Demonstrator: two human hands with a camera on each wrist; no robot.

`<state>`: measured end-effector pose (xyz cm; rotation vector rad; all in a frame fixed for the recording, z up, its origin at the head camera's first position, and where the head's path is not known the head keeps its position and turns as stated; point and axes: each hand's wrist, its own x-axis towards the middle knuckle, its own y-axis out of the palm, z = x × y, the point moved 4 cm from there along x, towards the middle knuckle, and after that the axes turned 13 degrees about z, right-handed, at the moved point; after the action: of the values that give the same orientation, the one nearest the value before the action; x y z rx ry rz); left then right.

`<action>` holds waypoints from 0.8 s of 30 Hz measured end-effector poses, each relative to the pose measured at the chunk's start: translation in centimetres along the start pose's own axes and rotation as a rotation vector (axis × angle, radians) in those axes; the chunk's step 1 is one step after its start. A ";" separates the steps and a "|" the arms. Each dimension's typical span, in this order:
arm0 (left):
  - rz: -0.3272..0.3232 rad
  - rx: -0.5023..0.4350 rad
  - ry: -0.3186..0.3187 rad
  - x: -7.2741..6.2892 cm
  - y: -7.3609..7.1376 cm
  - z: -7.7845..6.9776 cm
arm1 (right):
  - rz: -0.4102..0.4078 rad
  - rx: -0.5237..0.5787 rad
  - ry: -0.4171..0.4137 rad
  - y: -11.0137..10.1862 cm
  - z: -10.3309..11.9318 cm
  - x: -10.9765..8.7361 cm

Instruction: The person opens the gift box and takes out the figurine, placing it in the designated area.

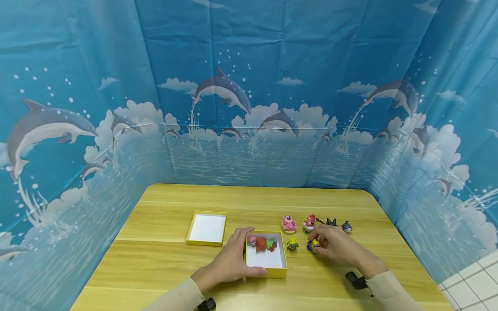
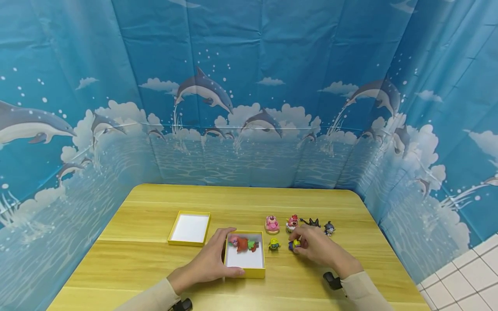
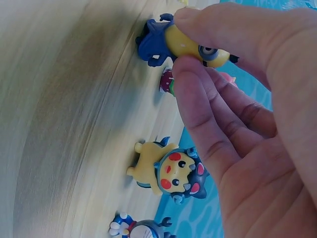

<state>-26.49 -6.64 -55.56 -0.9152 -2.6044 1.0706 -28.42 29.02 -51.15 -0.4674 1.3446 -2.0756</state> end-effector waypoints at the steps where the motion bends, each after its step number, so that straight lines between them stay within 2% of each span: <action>1: 0.000 0.001 0.001 0.0 0.0 0.0 | 0.003 0.000 0.000 0.0 0.0 0.0; 13: 0.000 -0.001 0.003 0.1 0.0 0.2 | 0.017 -0.004 -0.005 -0.4 0.7 -0.1; 24: 0.002 -0.004 0.003 0.1 0.0 0.3 | 0.017 -0.022 0.030 -1.2 1.9 -0.2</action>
<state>-26.65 -6.73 -55.77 -0.9192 -2.6047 1.0641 -27.50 28.22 -49.23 -0.4346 1.3849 -2.0635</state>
